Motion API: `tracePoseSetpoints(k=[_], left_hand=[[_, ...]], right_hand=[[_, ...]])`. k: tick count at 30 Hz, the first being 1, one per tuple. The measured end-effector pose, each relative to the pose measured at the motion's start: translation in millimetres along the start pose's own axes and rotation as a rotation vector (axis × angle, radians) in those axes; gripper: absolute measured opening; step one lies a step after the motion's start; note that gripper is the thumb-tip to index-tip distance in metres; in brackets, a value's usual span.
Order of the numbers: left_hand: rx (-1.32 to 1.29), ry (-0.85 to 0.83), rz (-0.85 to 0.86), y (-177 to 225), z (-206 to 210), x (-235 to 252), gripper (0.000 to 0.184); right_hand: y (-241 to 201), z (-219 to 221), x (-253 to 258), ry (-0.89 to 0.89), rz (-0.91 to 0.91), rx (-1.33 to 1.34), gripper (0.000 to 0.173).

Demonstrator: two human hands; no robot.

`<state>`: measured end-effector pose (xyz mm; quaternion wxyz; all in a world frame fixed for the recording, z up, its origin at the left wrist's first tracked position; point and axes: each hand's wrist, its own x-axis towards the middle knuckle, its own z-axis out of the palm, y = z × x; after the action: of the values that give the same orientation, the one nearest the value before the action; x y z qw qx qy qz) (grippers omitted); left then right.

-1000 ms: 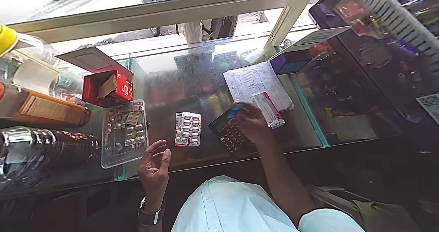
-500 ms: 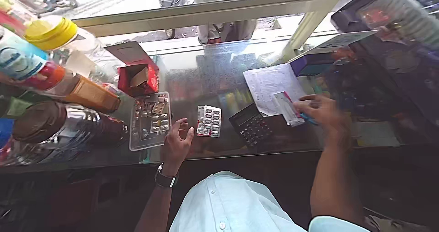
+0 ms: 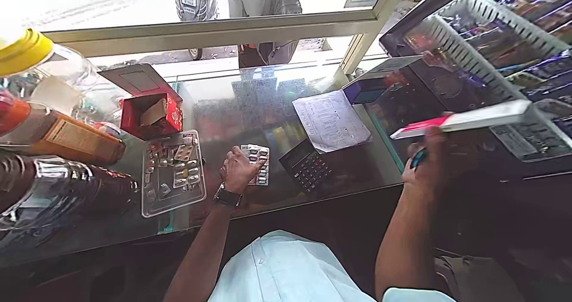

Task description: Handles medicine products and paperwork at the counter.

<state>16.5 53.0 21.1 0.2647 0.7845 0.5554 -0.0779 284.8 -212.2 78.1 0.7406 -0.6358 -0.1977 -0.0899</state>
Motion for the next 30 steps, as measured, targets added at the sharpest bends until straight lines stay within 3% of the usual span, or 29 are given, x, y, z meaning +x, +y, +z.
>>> tracePoseSetpoints(k=[3, 6, 9, 11, 14, 17, 20, 23, 25, 27, 28, 29, 30], left_hand=[[-0.067, -0.066, -0.001, -4.6, -6.6, 8.3, 0.101], [-0.178, -0.083, 0.051, -9.3, -4.0, 9.1, 0.079], [-0.337, 0.01, 0.118, -17.0, 6.3, 6.0, 0.062], [-0.621, 0.087, 0.168, -31.5, 9.5, -0.9, 0.058], [-1.242, 0.041, 0.207, -56.7, 1.9, -37.4, 0.05], [-1.558, 0.002, 0.154, -97.3, -2.0, -82.1, 0.037], [-1.77, -0.04, 0.174, -141.7, 2.8, -122.6, 0.029], [-1.837, -0.25, 0.24, -167.1, 3.0, -145.9, 0.03], [-1.805, -0.439, 0.323, -167.6, -0.4, -141.5, 0.03], [-1.712, -0.566, 0.354, -153.1, -3.0, -134.9, 0.027], [-1.65, -0.638, 0.385, -142.5, -2.4, -131.2, 0.026], [-1.584, -0.721, 0.417, -132.4, -1.4, -128.5, 0.027], [-1.52, -0.802, 0.448, -122.8, 1.2, -125.5, 0.029]], right_hand=[[1.6, 9.1, -22.4, -0.236, 0.061, 0.142, 0.038], [5.0, 12.0, -38.8, -0.35, 0.15, 0.301, 0.037], [16.1, 20.6, -66.6, -0.459, 0.36, 0.416, 0.036], [16.5, 33.1, -84.3, -0.538, 0.521, 0.501, 0.034], [18.6, 42.8, -106.8, -0.72, 0.779, 0.904, 0.019], [34.0, 61.4, -114.9, -0.903, 0.944, 1.326, 0.026], [42.8, 66.3, -125.5, -0.944, 1.021, 1.393, 0.025], [30.9, 52.9, -133.6, -0.937, 0.991, 1.285, 0.027], [2.3, 20.1, -139.9, -0.822, 0.829, 1.154, 0.025], [-72.1, -32.2, -160.9, -0.187, 0.626, 0.79, 0.008], [-88.9, -68.9, -175.0, 0.003, 0.396, 0.67, 0.014], [-95.0, -115.7, -189.0, 0.027, 0.163, 0.703, 0.018], [-121.9, -156.7, -202.4, 0.119, 0.067, 0.726, 0.022]])
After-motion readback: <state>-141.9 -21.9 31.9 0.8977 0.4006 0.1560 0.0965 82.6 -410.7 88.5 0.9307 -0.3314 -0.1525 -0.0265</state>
